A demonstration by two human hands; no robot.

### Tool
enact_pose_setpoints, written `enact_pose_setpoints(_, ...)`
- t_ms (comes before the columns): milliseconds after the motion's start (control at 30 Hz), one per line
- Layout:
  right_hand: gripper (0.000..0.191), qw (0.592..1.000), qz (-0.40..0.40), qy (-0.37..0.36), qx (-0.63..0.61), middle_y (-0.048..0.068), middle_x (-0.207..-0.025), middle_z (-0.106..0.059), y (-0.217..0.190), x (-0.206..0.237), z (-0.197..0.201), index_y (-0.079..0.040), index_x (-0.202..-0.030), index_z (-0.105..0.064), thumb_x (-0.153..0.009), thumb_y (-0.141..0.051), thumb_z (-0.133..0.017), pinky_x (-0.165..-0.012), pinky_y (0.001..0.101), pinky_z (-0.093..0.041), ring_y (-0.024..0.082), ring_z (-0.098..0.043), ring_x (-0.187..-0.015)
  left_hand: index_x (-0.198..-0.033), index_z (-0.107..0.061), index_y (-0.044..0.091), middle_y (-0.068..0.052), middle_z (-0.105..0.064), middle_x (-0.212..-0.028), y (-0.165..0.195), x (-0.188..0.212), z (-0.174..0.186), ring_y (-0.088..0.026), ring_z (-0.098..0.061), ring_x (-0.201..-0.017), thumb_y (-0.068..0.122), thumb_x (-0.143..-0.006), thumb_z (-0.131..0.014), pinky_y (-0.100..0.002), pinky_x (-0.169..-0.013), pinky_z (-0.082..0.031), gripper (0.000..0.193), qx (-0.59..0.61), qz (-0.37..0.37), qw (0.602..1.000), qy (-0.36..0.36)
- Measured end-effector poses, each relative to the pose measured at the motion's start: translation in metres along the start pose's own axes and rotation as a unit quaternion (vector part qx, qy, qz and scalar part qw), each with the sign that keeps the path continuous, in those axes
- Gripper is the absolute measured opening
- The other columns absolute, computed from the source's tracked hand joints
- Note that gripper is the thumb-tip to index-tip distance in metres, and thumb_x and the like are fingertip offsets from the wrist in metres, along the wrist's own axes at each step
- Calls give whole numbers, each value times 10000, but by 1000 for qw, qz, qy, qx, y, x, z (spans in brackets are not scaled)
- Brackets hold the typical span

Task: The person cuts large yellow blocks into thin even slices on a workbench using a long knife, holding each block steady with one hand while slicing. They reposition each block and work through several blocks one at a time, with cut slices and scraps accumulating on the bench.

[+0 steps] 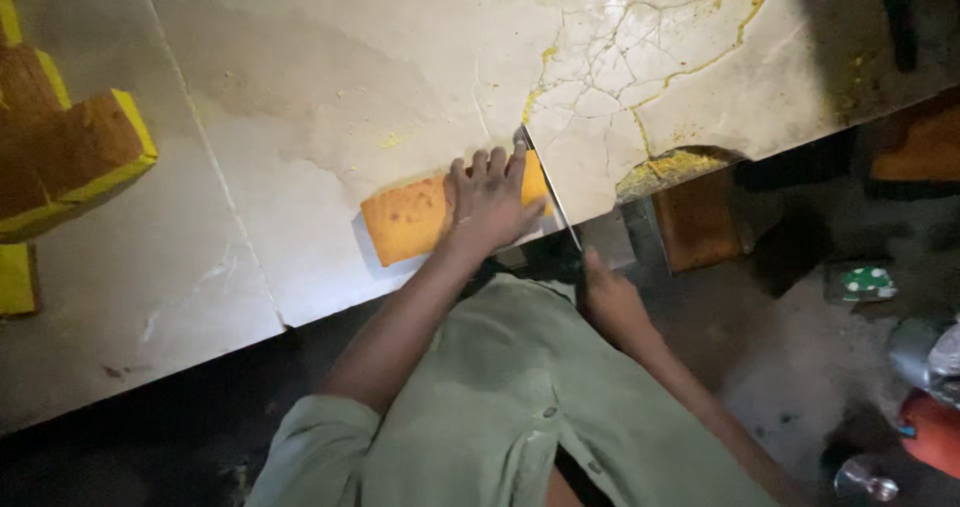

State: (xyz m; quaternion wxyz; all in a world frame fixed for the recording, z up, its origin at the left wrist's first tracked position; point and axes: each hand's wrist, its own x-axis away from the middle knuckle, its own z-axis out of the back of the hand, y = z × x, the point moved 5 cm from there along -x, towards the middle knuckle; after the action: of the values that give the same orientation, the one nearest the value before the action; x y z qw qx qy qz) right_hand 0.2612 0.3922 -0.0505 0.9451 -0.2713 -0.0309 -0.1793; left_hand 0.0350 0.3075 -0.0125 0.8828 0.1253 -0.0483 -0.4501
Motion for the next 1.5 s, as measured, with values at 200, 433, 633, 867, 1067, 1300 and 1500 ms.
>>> enact_pose_setpoints(200, 542, 985, -78, -113, 103, 298, -968, -701, -16, -84, 10, 1, -1432, -337, -928, -115, -501, -764, 581, -545, 500, -692, -866, -1424, -542, 50, -122, -592, -1142, 10, -8, -9, -303, -545, -1049, 443, -853, -656, -539, -881, -396, 702, -20, 12, 997, 72)
enact_pose_setpoints(433, 403, 975, -156, -141, 66, 302, -880, -685, -57, -75, 41, -37, -1385, -391, -1002, -141, -463, -680, 620, -509, 529, -660, -798, -1447, -536, 4, -121, -587, -1147, 8, -7, -10, -297, -546, -1040, 433, -885, -646, -527, -892, -395, 716, -4, 19, 998, 65)
enact_pose_setpoints(633, 301, 949, -223, -225, -3, 258, -1070, -677, -29, 39, 33, -93, -1307, -459, -1057, -226, -357, -816, 558, -525, 464, -670, -962, -1436, -500, 21, -140, -588, -1166, 9, -6, -11, -300, -549, -1030, 464, -857, -628, -522, -915, -397, 741, -45, 22, 998, 45)
enact_pose_setpoints(867, 653, 991, -73, -106, -23, 325, -953, -662, 3, -32, -44, 32, -1500, -288, -921, -120, -548, -726, 630, -499, 558, -631, -840, -1470, -486, 8, -155, -584, -1201, 4, -14, -3, -314, -545, -1087, 467, -884, -627, -522, -931, -393, 758, -34, 14, 999, 16)
enact_pose_setpoints(1067, 553, 993, -60, -18, -98, 292, -935, -682, 34, -26, -6, -34, -1417, -346, -969, -169, -642, -680, 601, -496, 529, -643, -826, -1167, -666, 80, -123, -635, -1157, 39, 14, -20, -293, -579, -1149, 334, -842, -614, -563, -935, -431, 416, -70, -209, 968, 119)
enact_pose_setpoints(1300, 730, 980, -133, -26, -144, 306, -839, -657, 111, -29, 27, -80, -1566, -247, -973, -234, -644, -637, 569, -500, 529, -637, -765, -1358, -607, -54, -293, -581, -1409, -12, -72, -43, -403, -619, -1181, 103, -994, -537, -576, -837, -499, 402, -126, -74, 979, -140)
enact_pose_setpoints(1500, 341, 982, -106, -56, -146, 283, -883, -683, 132, -52, 55, -45, -1241, -478, -964, -155, -643, -669, 545, -507, 517, -657, -875, -1569, -403, 79, -198, -191, -1676, -24, -72, 6, -422, -95, -1552, 425, -963, -559, -796, -1157, -60, 715, -26, -13, 999, -14)
